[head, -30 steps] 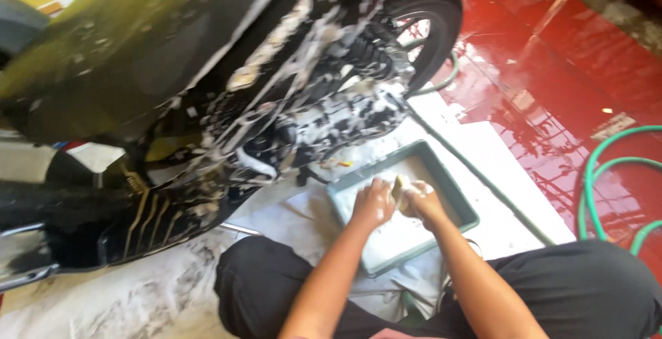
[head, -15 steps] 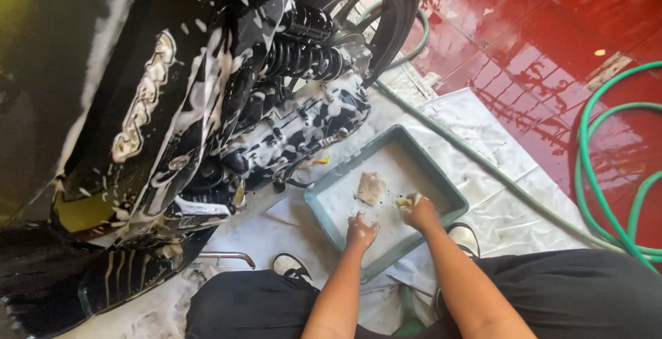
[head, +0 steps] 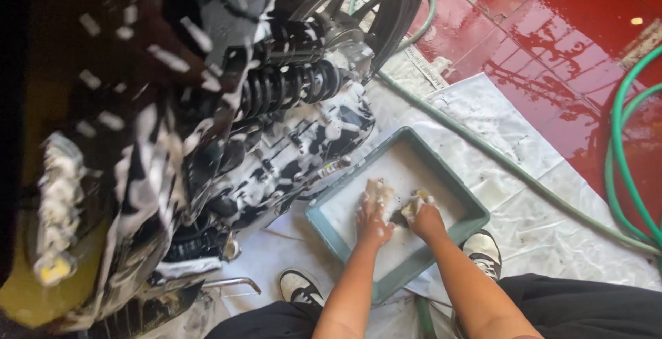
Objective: The person scrubs a black motorcycle with a soapy sponge, focusing on the rear wheel, engine, and seat areas. They repeatedly dip the sponge into a tray of soapy water to continue cleaning the vehicle's body and components.
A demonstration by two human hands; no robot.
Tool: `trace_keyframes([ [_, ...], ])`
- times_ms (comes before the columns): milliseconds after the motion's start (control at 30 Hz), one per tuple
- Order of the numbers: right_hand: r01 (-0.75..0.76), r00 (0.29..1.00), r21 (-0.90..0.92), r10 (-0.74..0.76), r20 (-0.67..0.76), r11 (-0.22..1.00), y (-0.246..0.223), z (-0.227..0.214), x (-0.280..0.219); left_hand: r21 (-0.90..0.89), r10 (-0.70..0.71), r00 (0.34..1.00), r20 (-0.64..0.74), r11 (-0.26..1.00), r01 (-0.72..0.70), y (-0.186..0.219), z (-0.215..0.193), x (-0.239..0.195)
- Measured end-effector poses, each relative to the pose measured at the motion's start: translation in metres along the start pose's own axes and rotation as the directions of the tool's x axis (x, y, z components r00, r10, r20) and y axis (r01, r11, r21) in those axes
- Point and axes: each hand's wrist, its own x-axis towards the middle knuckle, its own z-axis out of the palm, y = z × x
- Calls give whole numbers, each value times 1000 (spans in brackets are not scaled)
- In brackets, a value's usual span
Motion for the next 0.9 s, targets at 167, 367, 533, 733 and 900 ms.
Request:
trace_keyframes([
  [167,-49,999,-31,48,-12,998,-28,-46,-49,-135,-66,963,-261,990,32,-19,42,46],
  [367,22,1000,-137,-23,-11,990,39,32,-3,-578,-313,928,-201,803,145,-38,88,92],
  [533,35,997,-86,-42,-72,996,-12,-40,-47,-816,-489,871,-56,525,242,-32,91,92],
  [733,43,999,-40,-44,-20,998,-28,-40,-35,-781,-395,917,-45,586,214,-38,75,115],
  [900,-27,1000,-22,27,-13,999,-51,-74,-63,-825,-340,925,-171,562,54,-36,103,115],
])
